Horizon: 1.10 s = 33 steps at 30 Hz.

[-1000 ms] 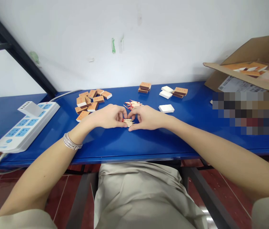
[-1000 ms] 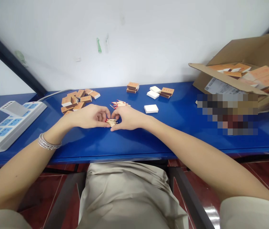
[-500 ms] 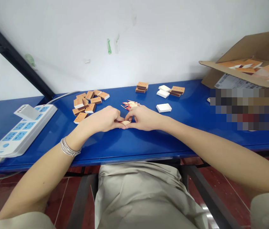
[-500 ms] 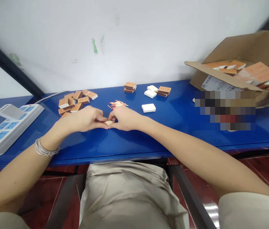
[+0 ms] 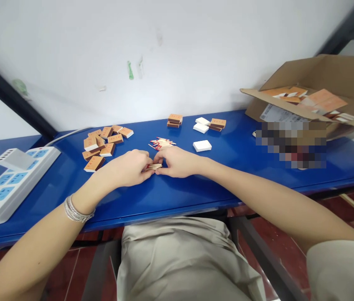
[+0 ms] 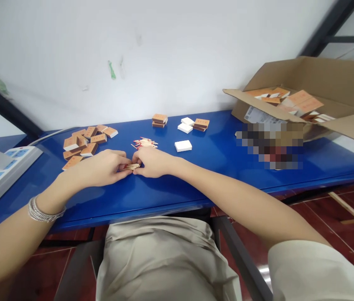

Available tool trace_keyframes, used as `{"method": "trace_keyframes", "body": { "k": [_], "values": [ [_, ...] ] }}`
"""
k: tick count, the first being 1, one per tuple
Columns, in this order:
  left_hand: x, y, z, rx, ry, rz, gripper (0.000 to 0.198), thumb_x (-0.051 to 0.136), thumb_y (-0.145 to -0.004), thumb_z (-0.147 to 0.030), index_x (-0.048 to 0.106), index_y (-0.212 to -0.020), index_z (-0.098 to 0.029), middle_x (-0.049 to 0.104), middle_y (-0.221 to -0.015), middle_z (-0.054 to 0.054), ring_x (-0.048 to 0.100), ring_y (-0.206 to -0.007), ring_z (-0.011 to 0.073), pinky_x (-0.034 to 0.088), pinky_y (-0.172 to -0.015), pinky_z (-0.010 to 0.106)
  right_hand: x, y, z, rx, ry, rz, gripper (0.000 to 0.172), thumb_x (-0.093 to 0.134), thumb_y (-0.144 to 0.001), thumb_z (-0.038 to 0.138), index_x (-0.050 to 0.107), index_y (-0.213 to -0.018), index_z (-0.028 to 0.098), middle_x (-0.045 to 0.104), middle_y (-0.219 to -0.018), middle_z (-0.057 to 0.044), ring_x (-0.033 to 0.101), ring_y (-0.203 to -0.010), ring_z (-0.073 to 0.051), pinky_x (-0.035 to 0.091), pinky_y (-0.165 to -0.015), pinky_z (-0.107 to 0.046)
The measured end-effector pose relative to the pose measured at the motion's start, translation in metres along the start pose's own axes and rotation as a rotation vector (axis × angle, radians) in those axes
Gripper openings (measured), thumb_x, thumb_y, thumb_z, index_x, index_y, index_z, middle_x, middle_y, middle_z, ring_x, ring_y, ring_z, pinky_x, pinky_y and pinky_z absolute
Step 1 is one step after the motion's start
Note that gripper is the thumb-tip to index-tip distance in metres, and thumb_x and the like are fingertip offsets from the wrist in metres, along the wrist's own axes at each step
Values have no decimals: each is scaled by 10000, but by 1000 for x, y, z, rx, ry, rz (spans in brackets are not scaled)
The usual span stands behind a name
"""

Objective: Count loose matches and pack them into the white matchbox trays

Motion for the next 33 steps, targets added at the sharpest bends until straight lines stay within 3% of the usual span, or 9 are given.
{"method": "trace_keyframes", "body": {
  "k": [11,16,21,29,33],
  "values": [
    [-1,-1,4,-19,-10,-36,252,506,-886,-325,669,-770,-172,650,-851,73,585,-701,167,424,-655,291,-4,0,-2,-15,24,-14,220,671,-813,285,688,-975,137,712,-940,-85,611,-815,-172,434,-717,-285],
    [-2,-1,7,-30,11,-35,252,504,-885,-336,691,-813,-181,648,-843,65,580,-675,160,414,-619,280,-44,9,-12,7,54,-128,355,760,-724,367,702,-998,150,700,-954,-70,614,-783,-153,429,-695,-267],
    [0,-1,10,-57,44,-32,278,498,-887,-379,684,-825,-182,643,-840,61,583,-681,160,424,-625,276,-88,24,-38,177,128,-279,285,759,-714,360,721,-913,160,710,-870,-50,616,-734,-156,431,-687,-286],
    [0,-2,11,-39,59,-59,288,487,-886,-387,674,-828,-175,641,-793,57,566,-646,152,405,-610,276,-85,23,-47,233,223,-225,279,759,-702,335,720,-916,161,717,-897,-60,633,-781,-176,444,-686,-293],
    [-3,-3,11,-55,83,-60,199,534,-831,-334,627,-765,-172,625,-721,29,540,-607,140,385,-593,268,-104,35,-63,326,224,-257,274,752,-703,342,722,-908,164,719,-873,-53,634,-766,-170,451,-683,-284]
  ]
}}
Point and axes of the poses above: each hand's wrist, its own y-axis away from the middle knuckle, its own x-axis out of the palm, z = x × y, the point moved 7 cm from there along -y, towards the middle knuckle
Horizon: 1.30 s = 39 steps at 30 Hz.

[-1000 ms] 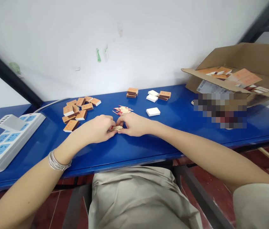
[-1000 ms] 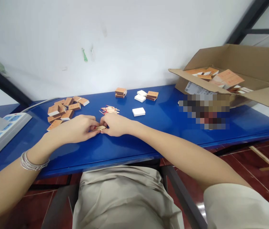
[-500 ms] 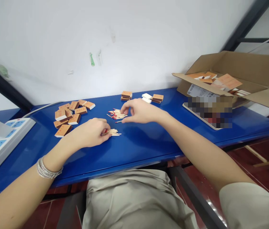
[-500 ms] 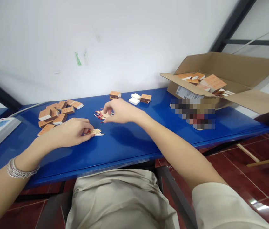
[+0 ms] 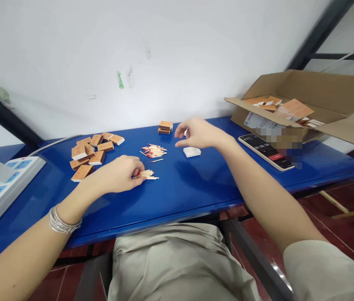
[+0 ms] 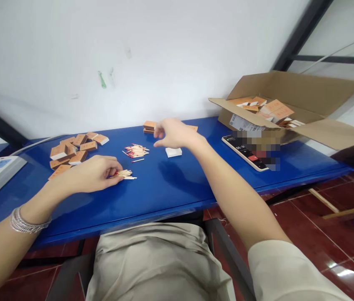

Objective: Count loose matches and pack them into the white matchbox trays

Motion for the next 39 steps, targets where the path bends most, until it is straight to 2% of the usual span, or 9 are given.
{"method": "trace_keyframes", "body": {
  "k": [3,5,12,18,23,28,33,39],
  "values": [
    [-2,-2,-1,-7,41,11,167,549,-796,-310,575,-703,-173,610,-677,9,521,-584,127,377,-590,259,-9,2,-23,111,51,12,295,756,-690,354,720,-917,169,718,-910,-60,639,-783,-182,460,-671,-289],
    [-2,-3,0,-13,73,21,162,556,-781,-310,558,-692,-175,598,-660,-1,507,-572,120,372,-584,254,-8,2,-30,141,87,54,341,766,-678,387,716,-940,175,716,-952,-66,643,-804,-193,469,-683,-298],
    [3,-5,10,-62,175,52,162,582,-757,-332,586,-724,-173,573,-641,-20,476,-547,105,367,-553,239,6,5,-29,210,157,207,521,793,-629,504,692,-1051,215,690,-1104,-74,649,-924,-232,485,-727,-313],
    [7,-5,17,-92,241,66,177,611,-735,-346,621,-759,-171,580,-642,-26,492,-551,101,381,-540,228,12,7,-34,229,206,307,505,825,-609,433,706,-1054,228,700,-1105,-63,661,-911,-240,486,-698,-311],
    [9,-6,18,-105,300,66,173,619,-720,-342,615,-743,-170,567,-632,-31,482,-554,98,380,-535,223,19,9,-32,255,205,372,357,808,-638,279,714,-978,226,722,-1046,-53,672,-832,-224,478,-638,-302],
    [8,-6,16,-109,320,54,162,619,-715,-331,589,-722,-172,547,-622,-36,458,-546,94,372,-533,222,22,11,-29,270,173,422,317,786,-635,198,696,-939,212,729,-987,-52,669,-746,-202,457,-581,-290],
    [8,-6,16,-93,297,39,184,623,-719,-343,624,-756,-163,560,-626,-29,478,-551,99,377,-537,224,19,18,-15,168,128,485,322,813,-603,285,691,-892,212,727,-938,-34,660,-763,-202,439,-581,-284],
    [9,-6,13,-82,263,46,156,621,-702,-304,640,-759,-160,578,-622,-24,488,-543,102,359,-526,229,39,26,38,-166,-96,555,392,791,-628,459,693,-914,210,720,-896,-23,620,-733,-161,423,-601,-259]
  ]
}}
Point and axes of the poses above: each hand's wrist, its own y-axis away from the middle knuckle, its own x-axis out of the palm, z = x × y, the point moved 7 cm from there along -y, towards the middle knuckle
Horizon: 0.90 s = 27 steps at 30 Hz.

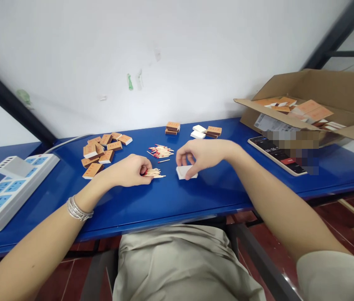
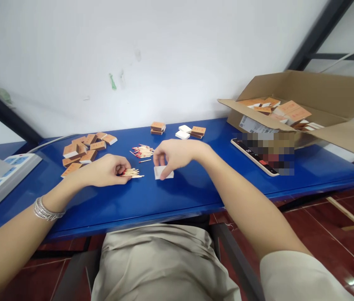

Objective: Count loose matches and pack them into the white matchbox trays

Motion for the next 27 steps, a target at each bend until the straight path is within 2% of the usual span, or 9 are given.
{"method": "trace_keyframes", "body": {
  "k": [3,6,8,11,14,19,22,27],
  "values": [
    [-1,0,-3,21,-11,0,120,608,-697,-279,623,-722,-162,571,-615,-26,481,-544,101,350,-529,230,16,-10,21,-117,-39,13,449,808,-612,475,692,-945,197,713,-881,-26,602,-731,-148,408,-607,-246],
    [-1,-1,-4,30,-11,5,107,600,-698,-272,605,-697,-166,555,-605,-29,465,-538,98,339,-524,232,26,-17,27,-143,-67,26,481,822,-603,473,694,-973,193,703,-892,-24,590,-730,-137,406,-611,-239],
    [-1,-1,-5,34,-2,11,111,598,-704,-278,605,-701,-167,549,-603,-30,460,-535,99,337,-524,234,23,-21,25,-150,-82,-78,457,800,-640,483,689,-972,189,692,-868,-21,584,-718,-133,409,-621,-242],
    [0,0,-6,45,4,24,119,595,-712,-284,578,-679,-171,543,-599,-28,460,-535,102,336,-527,238,16,-26,26,-186,-119,-313,466,783,-674,483,662,-1006,180,675,-840,-18,578,-709,-133,418,-650,-253],
    [0,1,-5,40,-21,17,179,614,-714,-327,537,-663,-174,546,-607,-19,465,-538,109,336,-526,245,21,-32,36,-255,-157,-410,403,784,-699,427,650,-986,178,677,-846,-21,592,-744,-141,434,-701,-268],
    [-2,1,-6,32,-49,4,192,609,-736,-329,524,-676,-168,557,-631,-8,485,-544,111,354,-547,247,27,-37,44,-299,-130,-451,155,703,-791,259,671,-913,168,709,-885,-36,609,-764,-139,439,-751,-283],
    [-5,1,-8,72,-78,-13,222,599,-775,-353,558,-675,-159,550,-656,1,480,-556,110,368,-574,256,26,-38,41,-308,-125,-439,140,676,-821,285,683,-899,170,717,-884,-35,609,-735,-133,439,-716,-271],
    [-10,4,-12,185,-113,-82,268,616,-811,-419,669,-771,-160,610,-887,62,562,-770,163,425,-721,282,30,-40,37,-320,-166,-386,179,677,-826,336,687,-872,163,712,-849,-34,628,-742,-132,448,-682,-252]
  ]
}}
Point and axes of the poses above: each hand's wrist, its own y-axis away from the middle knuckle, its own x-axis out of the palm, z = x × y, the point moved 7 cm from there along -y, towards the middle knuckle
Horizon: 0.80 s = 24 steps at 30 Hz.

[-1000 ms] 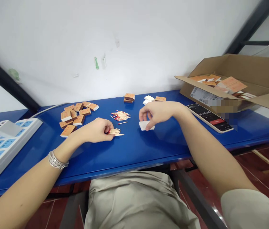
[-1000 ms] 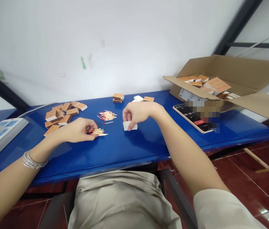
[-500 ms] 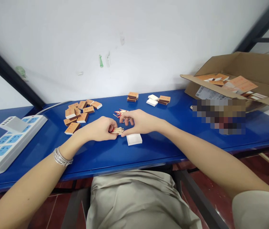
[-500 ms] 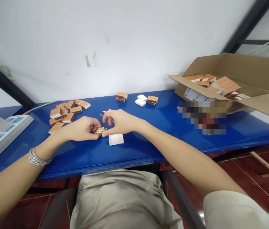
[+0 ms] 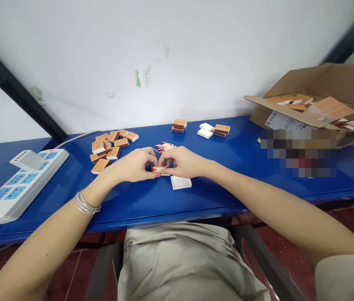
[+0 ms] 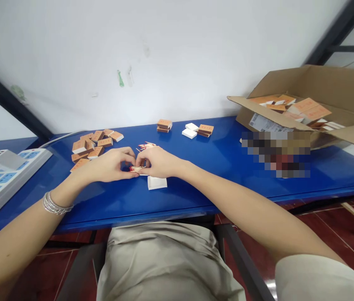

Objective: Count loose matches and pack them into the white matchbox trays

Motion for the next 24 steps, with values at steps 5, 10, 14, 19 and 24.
{"method": "trace_keyframes", "body": {
  "k": [5,10,14,19,24],
  "values": [
    [4,1,1,-65,-12,66,257,601,-824,-398,664,-801,-150,622,-754,38,534,-634,138,392,-611,259,2,1,0,21,39,-2,163,672,-822,320,685,-873,166,711,-823,-32,625,-720,-129,438,-657,-251],
    [6,0,-1,-72,-6,84,221,590,-823,-352,655,-767,-149,633,-758,38,537,-642,134,378,-612,252,1,1,-2,43,34,0,152,688,-806,310,683,-858,167,701,-786,-21,622,-711,-126,430,-649,-245],
    [7,-2,-2,-48,6,79,164,594,-794,-300,635,-741,-150,616,-744,19,513,-623,118,362,-600,243,2,0,-4,79,41,17,146,756,-726,245,661,-815,178,705,-788,-8,622,-718,-130,429,-661,-247],
    [11,-3,1,-92,38,83,112,611,-732,-252,585,-690,-152,558,-657,-15,462,-561,100,331,-554,234,2,-1,0,65,60,-4,127,733,-730,227,634,-791,175,701,-782,-14,624,-710,-134,437,-665,-253],
    [12,-4,1,-125,58,77,77,601,-702,-225,561,-689,-160,545,-618,-25,449,-541,99,321,-529,229,3,-1,2,70,63,-6,120,695,-707,146,612,-788,175,693,-785,-16,628,-723,-140,442,-671,-256]
  ]
}}
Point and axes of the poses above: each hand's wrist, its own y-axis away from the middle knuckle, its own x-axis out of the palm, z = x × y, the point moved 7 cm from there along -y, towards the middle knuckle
